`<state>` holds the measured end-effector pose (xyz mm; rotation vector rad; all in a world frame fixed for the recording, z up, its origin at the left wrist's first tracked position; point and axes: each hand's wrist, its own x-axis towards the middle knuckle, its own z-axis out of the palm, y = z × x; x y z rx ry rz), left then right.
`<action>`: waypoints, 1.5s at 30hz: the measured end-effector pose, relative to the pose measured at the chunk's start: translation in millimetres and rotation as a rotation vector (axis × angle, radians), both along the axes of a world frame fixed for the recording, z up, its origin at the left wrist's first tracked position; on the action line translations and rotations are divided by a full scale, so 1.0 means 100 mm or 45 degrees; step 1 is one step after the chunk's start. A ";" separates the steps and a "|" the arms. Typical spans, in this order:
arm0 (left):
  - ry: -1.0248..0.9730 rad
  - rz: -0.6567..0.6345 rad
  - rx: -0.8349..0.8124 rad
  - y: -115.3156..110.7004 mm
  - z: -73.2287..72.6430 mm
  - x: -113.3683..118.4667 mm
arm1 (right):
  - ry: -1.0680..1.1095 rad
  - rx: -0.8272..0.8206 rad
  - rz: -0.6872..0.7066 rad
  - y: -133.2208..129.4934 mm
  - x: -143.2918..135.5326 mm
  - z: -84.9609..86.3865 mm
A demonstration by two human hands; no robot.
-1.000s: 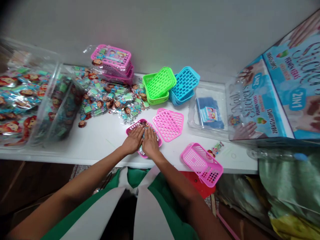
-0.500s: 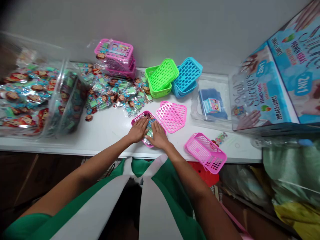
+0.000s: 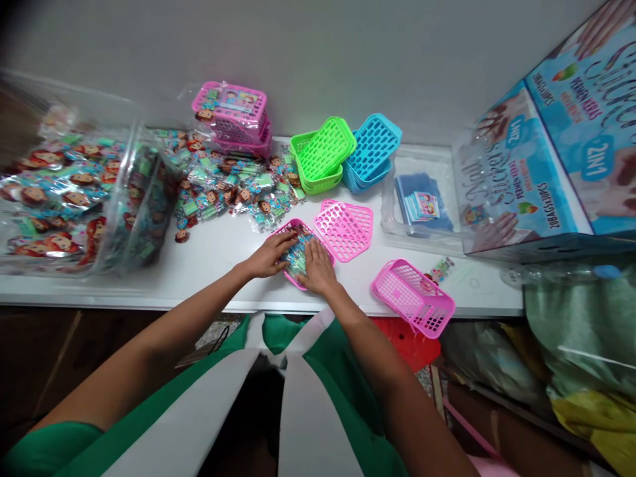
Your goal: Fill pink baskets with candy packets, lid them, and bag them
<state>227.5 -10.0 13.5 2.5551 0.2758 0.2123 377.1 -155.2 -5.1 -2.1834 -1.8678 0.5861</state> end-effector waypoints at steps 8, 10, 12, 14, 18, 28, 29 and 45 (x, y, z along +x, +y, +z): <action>0.405 0.064 0.373 0.06 0.17 0.18 | -0.002 -0.047 0.004 0.01 -0.01 0.00; 0.419 0.100 0.363 0.07 0.14 0.13 | 0.000 -0.030 -0.003 0.00 -0.01 -0.02; 0.398 0.144 0.343 0.09 0.13 0.05 | -0.002 -0.016 -0.018 -0.01 -0.02 -0.03; 0.295 0.158 0.330 0.09 0.15 -0.01 | 0.004 -0.004 -0.019 -0.02 -0.02 -0.03; 0.008 -0.055 0.272 0.02 0.20 0.04 | 0.032 0.033 -0.039 0.00 -0.05 -0.03; 0.178 -0.133 0.231 -0.06 -0.15 0.28 | 0.180 0.024 -0.060 -0.05 -0.05 0.02; 0.185 -0.140 0.245 -0.06 -0.16 0.27 | 0.152 0.014 -0.088 -0.06 -0.06 0.03; 0.300 -0.115 0.309 -0.07 -0.13 0.32 | 0.120 0.014 -0.014 -0.02 0.18 0.18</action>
